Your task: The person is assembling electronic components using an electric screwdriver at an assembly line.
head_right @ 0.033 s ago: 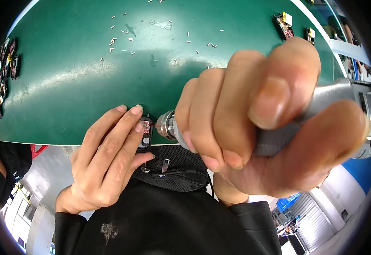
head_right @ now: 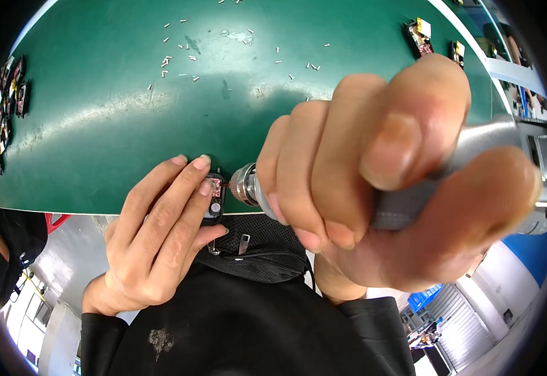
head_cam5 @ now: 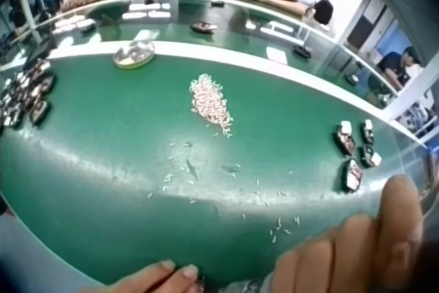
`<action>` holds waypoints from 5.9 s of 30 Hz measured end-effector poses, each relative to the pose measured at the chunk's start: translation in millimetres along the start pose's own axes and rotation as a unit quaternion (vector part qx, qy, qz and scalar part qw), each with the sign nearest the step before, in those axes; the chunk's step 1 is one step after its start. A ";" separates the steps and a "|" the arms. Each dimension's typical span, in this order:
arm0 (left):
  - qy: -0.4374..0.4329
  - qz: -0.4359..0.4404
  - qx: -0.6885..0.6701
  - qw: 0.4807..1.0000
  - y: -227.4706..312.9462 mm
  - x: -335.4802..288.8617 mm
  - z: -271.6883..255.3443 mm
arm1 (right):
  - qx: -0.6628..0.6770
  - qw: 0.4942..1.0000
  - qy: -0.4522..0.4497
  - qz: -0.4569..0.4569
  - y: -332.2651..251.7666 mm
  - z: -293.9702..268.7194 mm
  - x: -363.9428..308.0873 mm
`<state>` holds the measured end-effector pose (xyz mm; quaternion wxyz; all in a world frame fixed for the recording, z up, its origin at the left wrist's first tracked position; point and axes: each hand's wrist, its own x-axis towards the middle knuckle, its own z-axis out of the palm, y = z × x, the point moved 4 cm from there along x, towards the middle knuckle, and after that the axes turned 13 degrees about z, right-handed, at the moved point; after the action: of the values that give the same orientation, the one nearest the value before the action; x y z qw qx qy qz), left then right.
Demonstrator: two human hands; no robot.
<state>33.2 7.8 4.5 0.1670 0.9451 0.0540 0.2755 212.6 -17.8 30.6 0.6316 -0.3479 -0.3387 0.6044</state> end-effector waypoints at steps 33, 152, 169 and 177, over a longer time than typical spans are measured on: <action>0.074 -0.053 0.121 0.988 -63.9 -31.0 -92.3 | 0.141 0.970 -0.132 -0.146 -20.2 11.1 -14.7; -0.026 -0.596 0.373 0.711 -509.5 -47.6 -274.5 | 0.287 0.937 0.197 -0.032 41.5 17.5 0.8; 0.138 -0.297 0.199 0.924 -432.7 -0.5 -234.7 | 0.261 0.929 0.261 -0.007 30.1 19.0 -6.9; -0.058 -0.116 -0.054 0.990 -129.1 18.8 -100.8 | 0.272 0.945 0.167 -0.071 48.8 1.2 -4.6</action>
<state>-6.6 161.4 49.3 0.2513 0.9365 0.1387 0.2014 185.6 -21.0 -10.2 0.7911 -0.2340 -0.0752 0.5601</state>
